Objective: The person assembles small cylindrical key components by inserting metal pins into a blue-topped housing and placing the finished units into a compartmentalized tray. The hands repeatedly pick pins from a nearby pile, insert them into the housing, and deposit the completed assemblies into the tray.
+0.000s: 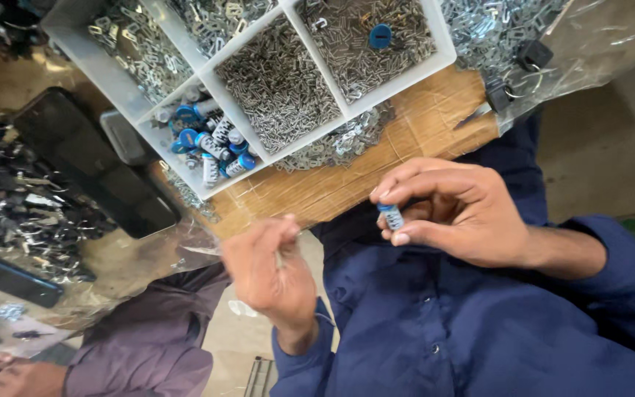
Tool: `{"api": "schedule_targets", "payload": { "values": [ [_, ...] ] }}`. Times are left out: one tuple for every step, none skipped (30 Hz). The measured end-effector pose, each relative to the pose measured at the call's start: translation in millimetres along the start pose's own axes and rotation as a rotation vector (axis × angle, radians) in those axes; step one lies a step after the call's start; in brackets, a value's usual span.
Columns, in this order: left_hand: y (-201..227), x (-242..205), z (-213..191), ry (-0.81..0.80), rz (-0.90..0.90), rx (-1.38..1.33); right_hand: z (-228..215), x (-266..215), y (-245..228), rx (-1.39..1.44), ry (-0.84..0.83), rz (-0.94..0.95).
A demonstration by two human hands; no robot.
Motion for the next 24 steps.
{"api": "schedule_targets", "payload": {
  "values": [
    [5, 3, 4, -0.029, -0.037, -0.076, -3, -1, 0, 0.017, 0.003, 0.005],
    [15, 5, 9, -0.079, -0.003, -0.227, -6, -1, 1, 0.034, 0.005, 0.011],
    [25, 4, 15, -0.125, 0.017, -0.375, -9, -2, 1, -0.013, 0.009, -0.006],
    [33, 2, 19, -0.15, 0.042, -0.423, -12, -4, 2, -0.061, 0.012, -0.024],
    [39, 2, 24, -0.171, 0.071, -0.472, -13, -4, 2, -0.111, 0.013, -0.047],
    [45, 2, 27, -0.191, 0.1, -0.522, -16, -6, 1, -0.133, 0.02, -0.057],
    [50, 3, 29, -0.213, 0.169, -0.47, -19, -8, -1, -0.156, 0.04, -0.076],
    [53, 3, 33, -0.234, 0.238, -0.417, -23, -10, -4, -0.178, 0.06, -0.096],
    [55, 2, 35, -0.261, 0.308, -0.365, -25, -12, -4, -0.159, 0.076, -0.07],
    [54, 1, 37, -0.3, 0.321, -0.368, -27, -14, -3, -0.14, 0.092, -0.043],
    [52, -1, 38, -0.339, 0.334, -0.366, -28, -15, -2, -0.117, 0.105, -0.017],
    [52, -4, 39, -0.379, 0.346, -0.364, -28, -16, -5, -0.14, 0.063, -0.04],
    [48, -4, 43, -0.429, 0.18, -0.546, -28, -14, -7, -0.161, 0.02, -0.068],
    [46, -5, 46, -0.477, 0.007, -0.722, -29, -13, -9, -0.182, -0.023, -0.096],
    [46, -5, 52, -0.527, -0.17, -0.896, -29, -13, -14, -0.191, -0.092, -0.163],
    [48, -4, 59, -0.558, -0.275, -0.954, -32, -14, -19, -0.202, -0.16, -0.231],
    [54, -5, 64, -0.581, -0.394, -1.01, -33, -17, -24, -0.215, -0.235, -0.288],
    [61, -4, 72, -0.603, -0.515, -1.063, -43, -18, -23, -0.228, -0.11, -0.241],
    [73, 8, 71, -0.53, -0.241, -0.845, -55, -21, -25, -0.247, 0.011, -0.192],
    [87, 18, 71, -0.451, 0.026, -0.621, -66, -25, -26, -0.265, 0.132, -0.142],
    [102, 25, 75, -0.366, 0.282, -0.39, -71, -29, -28, -0.21, 0.181, -0.16],
    [107, 33, 84, -0.371, 0.283, -0.25, -77, -34, -29, -0.155, 0.231, -0.178],
    [112, 40, 97, -0.371, 0.284, -0.112, -82, -38, -32, -0.104, 0.278, -0.199],
    [115, 46, 103, -0.369, 0.284, 0.025, -83, -42, -33, -0.062, 0.281, -0.207]
  ]
}}
Point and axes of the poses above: each hand's wrist, its own x-axis towards the middle knuckle, its own z-axis out of the palm, y = z × x, the point moved 5 cm from there along x, towards the middle knuckle, and after that the axes turned 8 degrees about y, right-handed, at the moved point
